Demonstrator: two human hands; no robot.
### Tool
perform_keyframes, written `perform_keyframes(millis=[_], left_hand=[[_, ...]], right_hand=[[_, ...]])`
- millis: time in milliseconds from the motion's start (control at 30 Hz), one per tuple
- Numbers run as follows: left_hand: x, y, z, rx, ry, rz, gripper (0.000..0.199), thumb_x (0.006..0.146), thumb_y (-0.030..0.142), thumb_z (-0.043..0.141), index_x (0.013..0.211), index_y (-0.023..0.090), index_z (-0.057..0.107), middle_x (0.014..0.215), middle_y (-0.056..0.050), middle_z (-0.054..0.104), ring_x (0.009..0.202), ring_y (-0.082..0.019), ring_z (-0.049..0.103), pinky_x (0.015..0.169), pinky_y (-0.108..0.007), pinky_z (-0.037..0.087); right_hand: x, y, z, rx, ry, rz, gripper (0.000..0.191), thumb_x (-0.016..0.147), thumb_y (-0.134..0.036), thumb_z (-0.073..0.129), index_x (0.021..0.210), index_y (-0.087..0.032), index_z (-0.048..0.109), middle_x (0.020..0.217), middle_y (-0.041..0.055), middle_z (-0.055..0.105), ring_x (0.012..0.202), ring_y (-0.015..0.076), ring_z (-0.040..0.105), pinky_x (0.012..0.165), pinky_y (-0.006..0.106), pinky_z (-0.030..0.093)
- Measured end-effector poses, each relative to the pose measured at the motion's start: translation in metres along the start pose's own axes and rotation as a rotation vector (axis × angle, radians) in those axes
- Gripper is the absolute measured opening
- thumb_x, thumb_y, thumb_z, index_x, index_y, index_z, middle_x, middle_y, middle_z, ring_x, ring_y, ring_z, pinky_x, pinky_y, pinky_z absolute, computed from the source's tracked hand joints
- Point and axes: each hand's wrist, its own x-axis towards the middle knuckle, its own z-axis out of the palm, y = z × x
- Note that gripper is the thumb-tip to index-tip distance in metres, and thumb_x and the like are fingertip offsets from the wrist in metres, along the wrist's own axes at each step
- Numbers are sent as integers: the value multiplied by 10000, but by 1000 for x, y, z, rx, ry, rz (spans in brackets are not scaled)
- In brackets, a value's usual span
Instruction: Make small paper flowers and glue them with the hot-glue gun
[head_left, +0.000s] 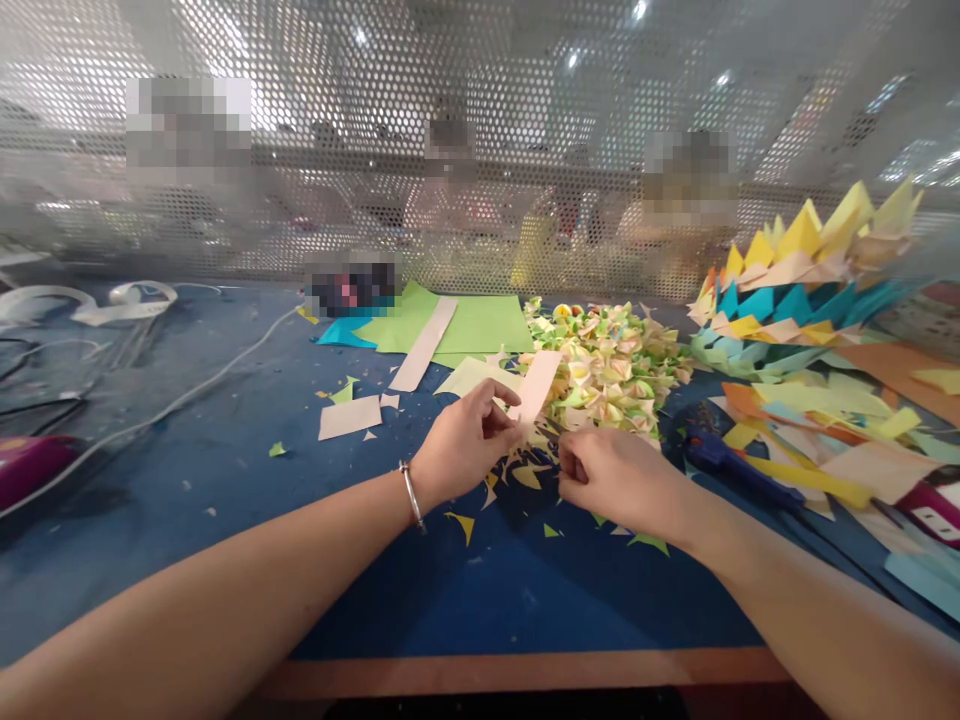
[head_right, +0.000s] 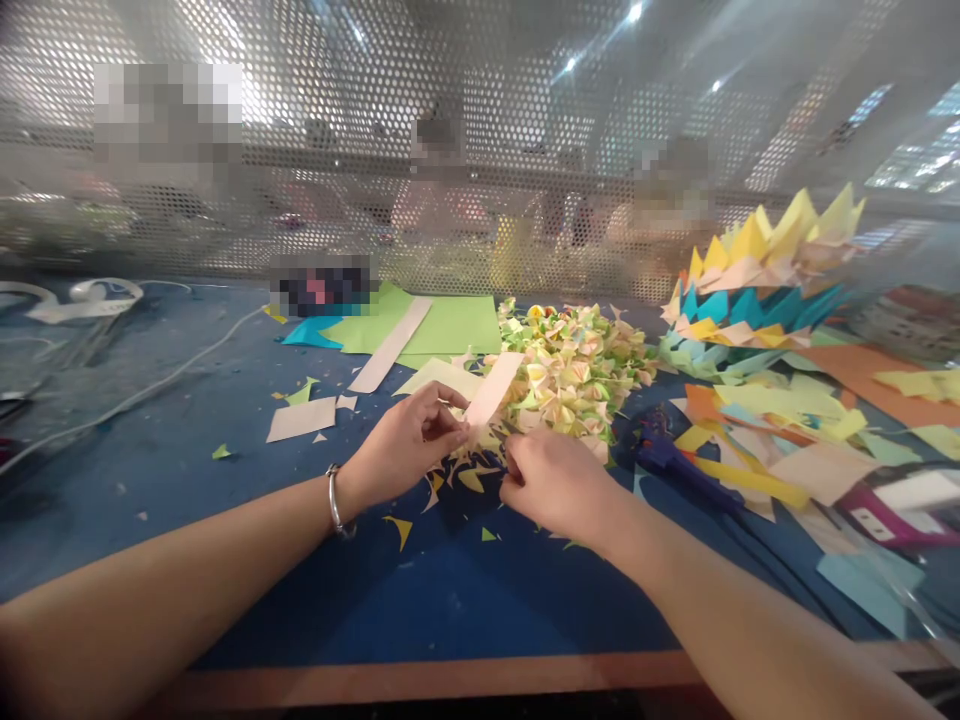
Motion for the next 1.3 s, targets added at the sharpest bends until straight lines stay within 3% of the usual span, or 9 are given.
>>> perform_keyframes(millis=[500,733,1000,1167,1300], left_hand=[[0,3,-3,-58,50,-42,235,825,288,650,1010,189,545,767,-17,694,707,-163,661,652,-293,500],[4,3,-3,-157,160,-27,240,818,261,645,1011,177,531,750,-6,644,709,-147,636,644,-281,492],[4,2,-2,-402,192,-74,294,794,277,669,1017,174,509,709,16,610,581,-107,539,559,-266,437],[3,5,-1,-459,186,-112,287,786,268,686,1002,177,521,710,14,606,591,-109,548,565,-267,438],[2,6,0,-460,186,-128,250,777,264,693,972,177,561,720,2,618,620,-118,573,568,-264,448]], right_hand=[[-1,12,-10,147,-8,7,157,700,-139,582,623,-208,464,567,23,566,546,153,495,528,304,309],[-2,16,-17,231,16,-18,119,688,-130,566,641,-205,486,593,-4,570,551,131,498,537,289,341],[1,27,-16,317,-21,-92,159,714,-146,526,855,-211,560,610,-36,531,541,115,461,532,266,326],[3,28,-17,333,15,-88,81,722,-159,528,737,-220,477,547,-57,462,493,100,392,491,257,269],[2,27,-20,399,60,-70,56,767,-208,554,745,-218,504,504,-62,457,455,100,417,473,253,281]])
